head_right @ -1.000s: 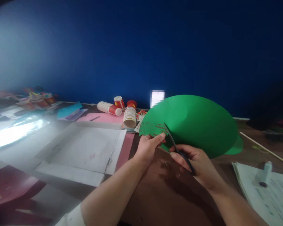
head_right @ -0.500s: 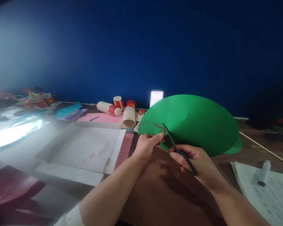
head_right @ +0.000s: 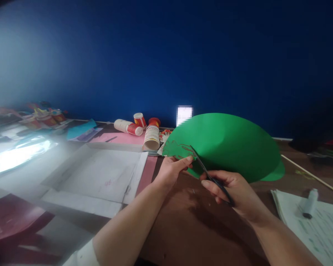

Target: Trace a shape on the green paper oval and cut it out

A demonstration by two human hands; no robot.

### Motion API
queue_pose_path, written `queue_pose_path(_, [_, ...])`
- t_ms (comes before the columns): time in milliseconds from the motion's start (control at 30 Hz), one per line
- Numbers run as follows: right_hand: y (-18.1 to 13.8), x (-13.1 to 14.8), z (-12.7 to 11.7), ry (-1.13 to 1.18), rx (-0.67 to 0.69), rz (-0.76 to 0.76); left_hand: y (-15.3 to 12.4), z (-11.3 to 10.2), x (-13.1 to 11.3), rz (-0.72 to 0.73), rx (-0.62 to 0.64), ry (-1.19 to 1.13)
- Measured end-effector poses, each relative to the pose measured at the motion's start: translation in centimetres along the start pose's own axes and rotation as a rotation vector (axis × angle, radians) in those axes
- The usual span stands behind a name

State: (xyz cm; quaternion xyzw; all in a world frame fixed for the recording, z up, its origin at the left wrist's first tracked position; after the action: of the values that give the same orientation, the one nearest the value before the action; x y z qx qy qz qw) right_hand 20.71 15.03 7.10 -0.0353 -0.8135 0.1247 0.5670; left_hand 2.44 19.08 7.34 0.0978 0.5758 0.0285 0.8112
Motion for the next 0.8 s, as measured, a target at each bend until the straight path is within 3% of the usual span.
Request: queue_pose_path(800, [-0.4, 0.8, 0.0, -0.045, -0.025, 0.046, 0.1, 0.0, 0.0, -0.009, 0.001, -0.028])
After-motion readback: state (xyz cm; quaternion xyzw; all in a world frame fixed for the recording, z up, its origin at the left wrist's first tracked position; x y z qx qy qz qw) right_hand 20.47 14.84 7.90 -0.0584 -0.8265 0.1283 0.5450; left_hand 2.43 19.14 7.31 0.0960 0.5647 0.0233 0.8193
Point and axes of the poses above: each hand's wrist, its own y-axis towards the middle knuckle, its own z-axis out of the palm, x = y × z, the point moved 3 cm from there along y, towards the middle knuckle, and after that the axes turned 6 degrees about z, right-handed, at the moved point
